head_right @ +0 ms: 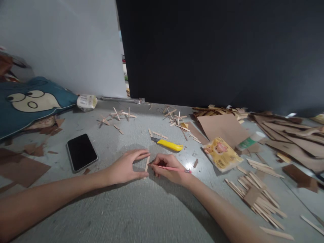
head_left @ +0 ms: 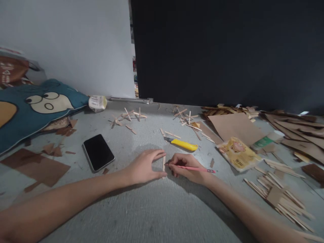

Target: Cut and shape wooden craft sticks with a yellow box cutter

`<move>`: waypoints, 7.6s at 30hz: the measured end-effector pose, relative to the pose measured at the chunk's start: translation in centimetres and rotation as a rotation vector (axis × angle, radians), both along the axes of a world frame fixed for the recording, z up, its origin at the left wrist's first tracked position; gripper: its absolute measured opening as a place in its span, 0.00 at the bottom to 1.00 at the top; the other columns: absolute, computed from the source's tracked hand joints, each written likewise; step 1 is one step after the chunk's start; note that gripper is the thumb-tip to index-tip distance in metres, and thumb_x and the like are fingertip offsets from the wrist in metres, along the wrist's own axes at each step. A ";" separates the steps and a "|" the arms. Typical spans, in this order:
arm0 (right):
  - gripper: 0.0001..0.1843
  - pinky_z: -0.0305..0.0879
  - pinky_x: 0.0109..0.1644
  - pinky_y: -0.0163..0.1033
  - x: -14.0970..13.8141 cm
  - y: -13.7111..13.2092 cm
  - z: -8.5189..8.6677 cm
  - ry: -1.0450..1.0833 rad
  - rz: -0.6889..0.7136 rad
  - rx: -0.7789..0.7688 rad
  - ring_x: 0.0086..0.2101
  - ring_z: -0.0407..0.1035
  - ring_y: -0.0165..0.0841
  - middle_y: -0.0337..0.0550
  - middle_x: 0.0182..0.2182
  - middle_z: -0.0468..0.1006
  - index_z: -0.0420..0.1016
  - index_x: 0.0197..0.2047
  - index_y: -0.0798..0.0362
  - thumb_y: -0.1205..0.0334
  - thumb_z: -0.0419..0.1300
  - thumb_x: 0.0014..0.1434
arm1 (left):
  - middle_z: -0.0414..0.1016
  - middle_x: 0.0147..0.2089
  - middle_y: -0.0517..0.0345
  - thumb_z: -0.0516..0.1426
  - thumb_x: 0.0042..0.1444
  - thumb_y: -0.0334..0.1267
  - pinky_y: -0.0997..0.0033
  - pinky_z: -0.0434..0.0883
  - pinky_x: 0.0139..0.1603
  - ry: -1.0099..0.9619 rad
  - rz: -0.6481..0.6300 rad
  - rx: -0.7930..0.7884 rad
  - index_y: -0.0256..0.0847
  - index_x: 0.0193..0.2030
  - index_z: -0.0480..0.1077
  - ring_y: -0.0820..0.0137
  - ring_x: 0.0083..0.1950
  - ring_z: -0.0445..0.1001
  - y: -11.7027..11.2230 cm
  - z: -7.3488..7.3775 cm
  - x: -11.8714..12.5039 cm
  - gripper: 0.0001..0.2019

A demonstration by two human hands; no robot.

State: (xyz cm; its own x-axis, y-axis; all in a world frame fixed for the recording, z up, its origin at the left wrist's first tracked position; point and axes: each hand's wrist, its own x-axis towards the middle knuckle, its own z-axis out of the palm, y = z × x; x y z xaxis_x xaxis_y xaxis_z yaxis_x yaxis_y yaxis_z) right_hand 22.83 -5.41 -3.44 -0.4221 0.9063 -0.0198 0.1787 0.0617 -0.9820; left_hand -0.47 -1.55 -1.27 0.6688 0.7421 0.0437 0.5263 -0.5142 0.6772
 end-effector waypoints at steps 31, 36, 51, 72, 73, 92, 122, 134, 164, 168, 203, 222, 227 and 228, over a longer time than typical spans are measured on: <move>0.23 0.59 0.27 0.34 -0.1 0.0 0.2 -0.051 0.013 -0.004 0.25 0.68 0.29 0.39 0.24 0.76 0.70 0.31 0.51 0.40 0.66 0.61 | 0.70 0.71 0.47 0.70 0.53 0.46 0.51 0.65 0.71 -0.006 -0.004 0.005 0.45 0.68 0.68 0.51 0.71 0.69 0.1 -0.3 -0.1 0.36; 0.23 0.59 0.27 0.34 -0.1 0.0 0.2 -0.038 -0.012 -0.019 0.23 0.67 0.29 0.39 0.23 0.76 0.69 0.32 0.51 0.39 0.65 0.61 | 0.71 0.70 0.47 0.70 0.53 0.46 0.52 0.66 0.71 -0.009 -0.004 -0.002 0.45 0.67 0.68 0.52 0.70 0.69 0.1 -0.3 0.0 0.36; 0.24 0.59 0.27 0.34 -0.2 -0.1 0.5 -0.043 0.004 0.005 0.24 0.66 0.29 0.39 0.23 0.75 0.68 0.31 0.51 0.38 0.64 0.62 | 0.71 0.70 0.47 0.70 0.52 0.46 0.50 0.64 0.71 -0.012 0.011 -0.011 0.45 0.67 0.69 0.50 0.71 0.69 -0.1 0.0 0.0 0.35; 0.23 0.60 0.27 0.35 -0.3 -0.1 0.7 -0.062 -0.018 -0.018 0.23 0.67 0.29 0.38 0.23 0.74 0.67 0.31 0.50 0.39 0.64 0.61 | 0.77 0.64 0.46 0.59 0.63 0.38 0.51 0.67 0.69 -0.103 0.015 -0.013 0.44 0.66 0.66 0.55 0.68 0.73 0.0 -0.3 0.0 0.24; 0.23 0.60 0.27 0.35 -0.3 -0.1 0.7 -0.070 -0.005 -0.016 0.23 0.67 0.29 0.38 0.23 0.74 0.68 0.31 0.50 0.39 0.65 0.61 | 0.77 0.65 0.46 0.61 0.61 0.39 0.50 0.66 0.69 -0.085 0.017 0.003 0.44 0.66 0.66 0.54 0.68 0.72 -0.1 -0.3 0.0 0.27; 0.22 0.58 0.26 0.34 -0.1 -0.2 0.4 -0.070 0.014 0.019 0.23 0.66 0.28 0.38 0.22 0.74 0.67 0.30 0.50 0.41 0.64 0.62 | 0.75 0.66 0.45 0.67 0.55 0.41 0.48 0.66 0.69 -0.059 0.018 -0.031 0.44 0.66 0.65 0.52 0.69 0.71 -0.1 -0.1 0.1 0.33; 0.20 0.54 0.25 0.33 -0.3 -0.3 0.5 -0.112 0.004 0.028 0.22 0.60 0.27 0.35 0.21 0.70 0.66 0.29 0.50 0.45 0.65 0.61 | 0.76 0.66 0.44 0.68 0.55 0.41 0.48 0.66 0.68 -0.073 0.005 -0.019 0.41 0.66 0.64 0.53 0.69 0.71 0.0 -0.5 0.0 0.33; 0.21 0.59 0.26 0.34 -0.1 -0.3 -0.2 -0.074 -0.033 0.077 0.23 0.66 0.28 0.38 0.22 0.75 0.68 0.31 0.50 0.42 0.63 0.63 | 0.76 0.65 0.43 0.68 0.55 0.38 0.47 0.66 0.68 -0.088 -0.001 0.009 0.41 0.66 0.64 0.53 0.68 0.72 0.1 -1.0 -0.1 0.33; 0.24 0.61 0.25 0.34 0.1 -0.5 -0.8 -0.134 -0.143 0.154 0.22 0.65 0.29 0.39 0.23 0.75 0.70 0.32 0.50 0.37 0.61 0.64 | 0.79 0.62 0.45 0.59 0.68 0.44 0.51 0.67 0.71 0.042 -0.119 0.428 0.38 0.54 0.78 0.56 0.68 0.72 -0.5 -1.3 -0.1 0.15; 0.21 0.61 0.27 0.36 0.3 -0.6 -1.0 -0.138 -0.314 0.321 0.25 0.65 0.30 0.41 0.26 0.75 0.74 0.34 0.51 0.40 0.63 0.64 | 0.81 0.51 0.41 0.51 0.73 0.39 0.49 0.73 0.61 0.157 -0.113 0.703 0.33 0.54 0.77 0.55 0.57 0.77 -2.0 -1.7 0.1 0.17; 0.18 0.61 0.27 0.34 0.5 0.7 0.0 -0.080 -0.024 0.137 0.23 0.66 0.28 0.37 0.22 0.74 0.71 0.30 0.51 0.46 0.66 0.62 | 0.78 0.45 0.45 0.47 0.66 0.23 0.59 0.75 0.45 0.353 -0.157 0.839 0.31 0.52 0.72 0.59 0.45 0.75 -3.9 -1.3 0.3 0.16; 0.21 0.56 0.25 0.34 0.1 0.9 -0.1 -0.103 -0.040 0.085 0.21 0.64 0.27 0.36 0.20 0.72 0.67 0.29 0.50 0.44 0.65 0.61 | 0.78 0.45 0.44 0.48 0.64 0.23 0.59 0.74 0.44 0.363 -0.170 0.844 0.31 0.53 0.73 0.59 0.44 0.75 -3.8 -1.4 0.3 0.16; 0.19 0.57 0.26 0.34 0.2 0.9 -0.2 -0.095 -0.022 0.095 0.22 0.64 0.28 0.36 0.21 0.72 0.67 0.29 0.49 0.47 0.65 0.62 | 0.78 0.45 0.44 0.47 0.65 0.23 0.59 0.74 0.43 0.380 -0.172 0.866 0.32 0.52 0.73 0.59 0.43 0.74 -3.8 -1.5 0.4 0.16; 0.18 0.56 0.26 0.34 0.2 0.9 -0.2 -0.095 -0.014 0.099 0.22 0.64 0.28 0.36 0.21 0.72 0.68 0.29 0.49 0.47 0.65 0.62 | 0.78 0.45 0.44 0.47 0.64 0.23 0.60 0.74 0.43 0.382 -0.171 0.870 0.32 0.52 0.73 0.59 0.43 0.74 -3.8 -1.5 0.4 0.16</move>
